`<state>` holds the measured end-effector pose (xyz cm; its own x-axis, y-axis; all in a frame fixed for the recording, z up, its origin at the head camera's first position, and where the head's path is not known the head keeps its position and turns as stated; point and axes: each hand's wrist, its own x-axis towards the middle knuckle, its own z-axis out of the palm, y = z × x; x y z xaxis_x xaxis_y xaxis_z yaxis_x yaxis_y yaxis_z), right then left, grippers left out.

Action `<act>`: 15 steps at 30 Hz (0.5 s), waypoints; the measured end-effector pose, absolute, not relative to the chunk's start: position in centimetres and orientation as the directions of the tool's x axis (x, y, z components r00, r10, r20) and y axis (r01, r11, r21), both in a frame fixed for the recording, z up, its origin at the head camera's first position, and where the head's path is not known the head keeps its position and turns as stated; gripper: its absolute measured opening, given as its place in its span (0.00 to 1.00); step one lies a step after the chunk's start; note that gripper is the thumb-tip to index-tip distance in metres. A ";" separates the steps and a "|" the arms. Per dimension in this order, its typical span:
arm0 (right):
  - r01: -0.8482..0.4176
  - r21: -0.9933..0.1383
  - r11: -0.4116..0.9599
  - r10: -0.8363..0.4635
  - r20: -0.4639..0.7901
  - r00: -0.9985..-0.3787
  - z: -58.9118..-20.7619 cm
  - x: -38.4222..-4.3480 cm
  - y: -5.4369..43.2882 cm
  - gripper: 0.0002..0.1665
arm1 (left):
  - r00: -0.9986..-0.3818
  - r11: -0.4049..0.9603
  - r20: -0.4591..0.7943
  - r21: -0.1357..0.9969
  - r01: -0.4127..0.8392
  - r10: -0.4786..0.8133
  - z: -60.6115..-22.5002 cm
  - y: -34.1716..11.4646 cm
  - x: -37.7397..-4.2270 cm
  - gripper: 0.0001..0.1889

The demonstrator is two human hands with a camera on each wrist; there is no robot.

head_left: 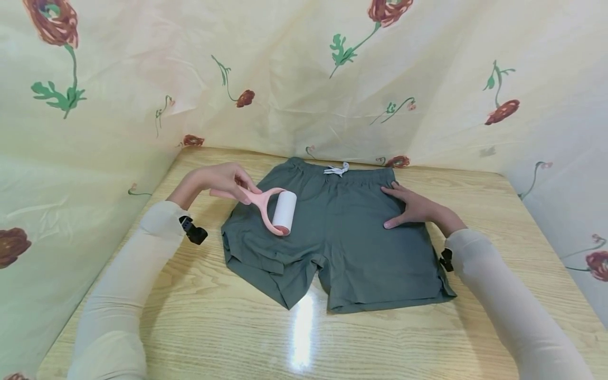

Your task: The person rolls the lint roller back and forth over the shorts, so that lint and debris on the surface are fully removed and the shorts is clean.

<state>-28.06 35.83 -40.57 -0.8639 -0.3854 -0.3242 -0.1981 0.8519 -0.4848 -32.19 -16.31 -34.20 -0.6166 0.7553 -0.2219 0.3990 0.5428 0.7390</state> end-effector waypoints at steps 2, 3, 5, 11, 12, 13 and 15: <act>-0.198 -0.485 0.852 -0.385 -0.324 -0.864 -40.7 -28.0 35.8 0.68 | -0.619 0.533 -0.214 0.749 0.393 0.756 -34.2 -16.3 -32.1 0.18; -0.198 -0.486 0.851 -0.385 -0.323 -0.864 -40.7 -28.0 35.9 0.68 | -0.619 0.529 -0.209 0.752 0.393 0.757 -34.1 -16.3 -32.1 0.18; -0.199 -0.485 0.852 -0.385 -0.322 -0.865 -40.7 -27.9 35.8 0.68 | -0.629 0.529 -0.206 0.757 0.383 0.750 -34.1 -16.3 -32.0 0.18; -0.200 -0.489 0.849 -0.387 -0.319 -0.865 -40.6 -27.8 35.7 0.67 | -0.688 0.559 -0.183 0.739 0.375 0.703 -33.8 -16.0 -31.8 0.17; -0.201 -0.490 0.848 -0.389 -0.317 -0.865 -40.6 -27.8 35.7 0.67 | -0.695 0.560 -0.174 0.738 0.377 0.698 -33.8 -15.9 -31.8 0.17; -0.203 -0.490 0.848 -0.389 -0.315 -0.866 -40.6 -27.7 35.7 0.67 | -0.702 0.560 -0.165 0.736 0.380 0.692 -33.7 -15.8 -31.8 0.17; -0.206 -0.491 0.846 -0.391 -0.311 -0.866 -40.6 -27.7 35.7 0.67 | -0.712 0.555 -0.144 0.737 0.387 0.687 -33.6 -15.6 -31.7 0.17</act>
<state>-27.70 35.66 -40.63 -0.8661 -0.3911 -0.3112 -0.2056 0.8463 -0.4914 -31.70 -15.60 -33.59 -0.7122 0.6871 -0.1435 0.3867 0.5547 0.7367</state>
